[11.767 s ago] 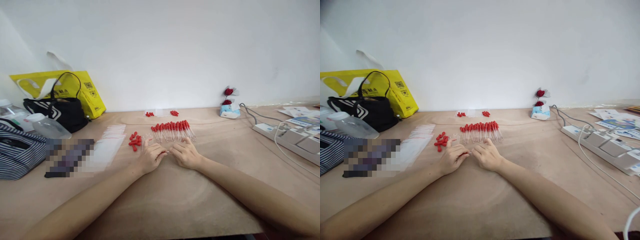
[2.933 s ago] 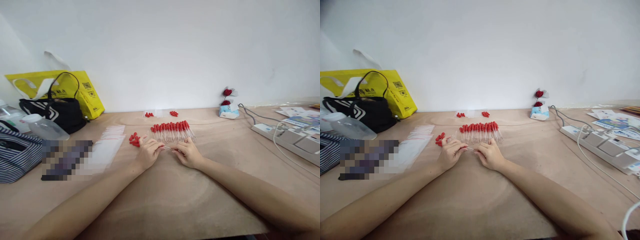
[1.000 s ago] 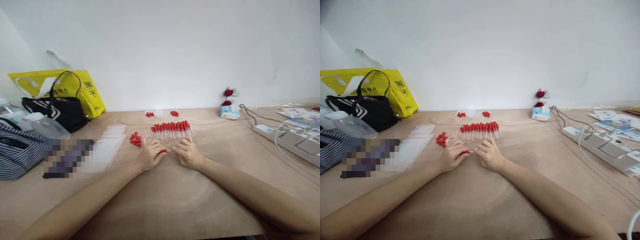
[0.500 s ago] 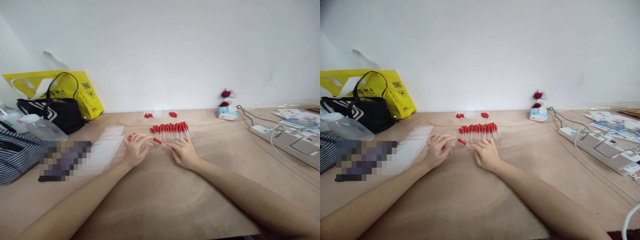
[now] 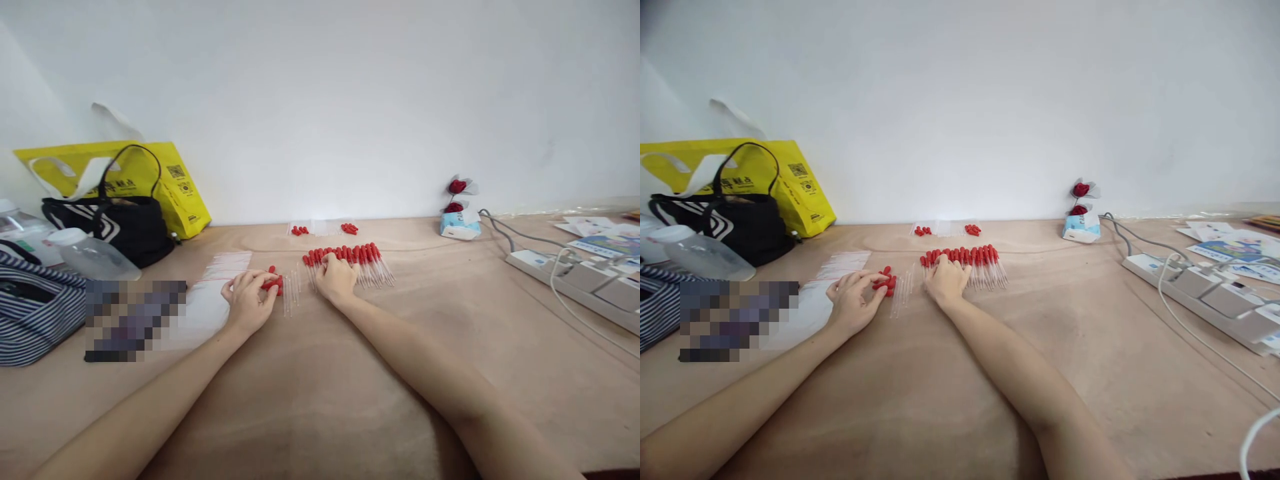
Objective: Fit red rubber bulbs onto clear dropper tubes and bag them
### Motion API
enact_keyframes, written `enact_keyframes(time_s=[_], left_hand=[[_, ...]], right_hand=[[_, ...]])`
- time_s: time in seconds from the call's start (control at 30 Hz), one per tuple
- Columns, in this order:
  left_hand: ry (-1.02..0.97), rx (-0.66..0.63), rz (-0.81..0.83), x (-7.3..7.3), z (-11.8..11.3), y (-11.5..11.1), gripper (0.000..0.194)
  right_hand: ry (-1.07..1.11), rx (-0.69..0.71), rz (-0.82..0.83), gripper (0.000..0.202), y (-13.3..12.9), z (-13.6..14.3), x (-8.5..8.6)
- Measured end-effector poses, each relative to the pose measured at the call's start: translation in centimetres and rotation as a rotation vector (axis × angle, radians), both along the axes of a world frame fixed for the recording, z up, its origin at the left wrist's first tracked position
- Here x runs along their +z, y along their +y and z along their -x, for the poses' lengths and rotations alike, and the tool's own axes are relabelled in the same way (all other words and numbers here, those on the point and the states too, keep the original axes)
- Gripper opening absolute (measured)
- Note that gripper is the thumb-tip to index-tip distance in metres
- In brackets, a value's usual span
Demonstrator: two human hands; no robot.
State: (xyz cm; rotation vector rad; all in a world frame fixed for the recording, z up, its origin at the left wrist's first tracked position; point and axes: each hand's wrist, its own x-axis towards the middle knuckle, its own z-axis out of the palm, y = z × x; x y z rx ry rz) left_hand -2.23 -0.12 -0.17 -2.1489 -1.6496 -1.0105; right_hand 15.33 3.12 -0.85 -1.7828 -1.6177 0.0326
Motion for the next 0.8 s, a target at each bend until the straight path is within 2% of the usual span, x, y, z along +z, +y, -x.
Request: enact_keyframes(time_s=[0.1, 0.2, 0.33, 0.47, 0.6, 0.8], left_hand=[[0.002, 0.074, 0.097, 0.1, 0.4, 0.4, 0.015], [0.03, 0.078, 0.164, 0.3, 0.9, 0.6, 0.015], [0.119, -0.051, 0.209, 0.6, 1.7, 0.8, 0.015], [0.234, -0.193, 0.158, 0.8, 2.3, 1.2, 0.016], [0.285, -0.238, 0.166, 0.7, 2.6, 1.6, 0.013], [0.246, -0.269, 0.139, 0.8, 2.4, 1.5, 0.01]], right_hand=[[-0.007, -0.015, 0.045, 0.02, 0.4, 0.4, 0.1], [-0.024, 0.009, 0.089, 0.02, 0.7, 0.4, 0.0], [-0.033, 0.049, 0.098, 0.021, 0.7, 0.3, 0.1], [-0.08, 0.138, 0.046, 0.021, 0.2, 1.0, 0.4], [-0.176, 0.194, 0.08, 0.019, 0.0, 2.3, 0.8], [-0.275, 0.175, 0.213, 0.02, 0.7, 3.6, 1.4]])
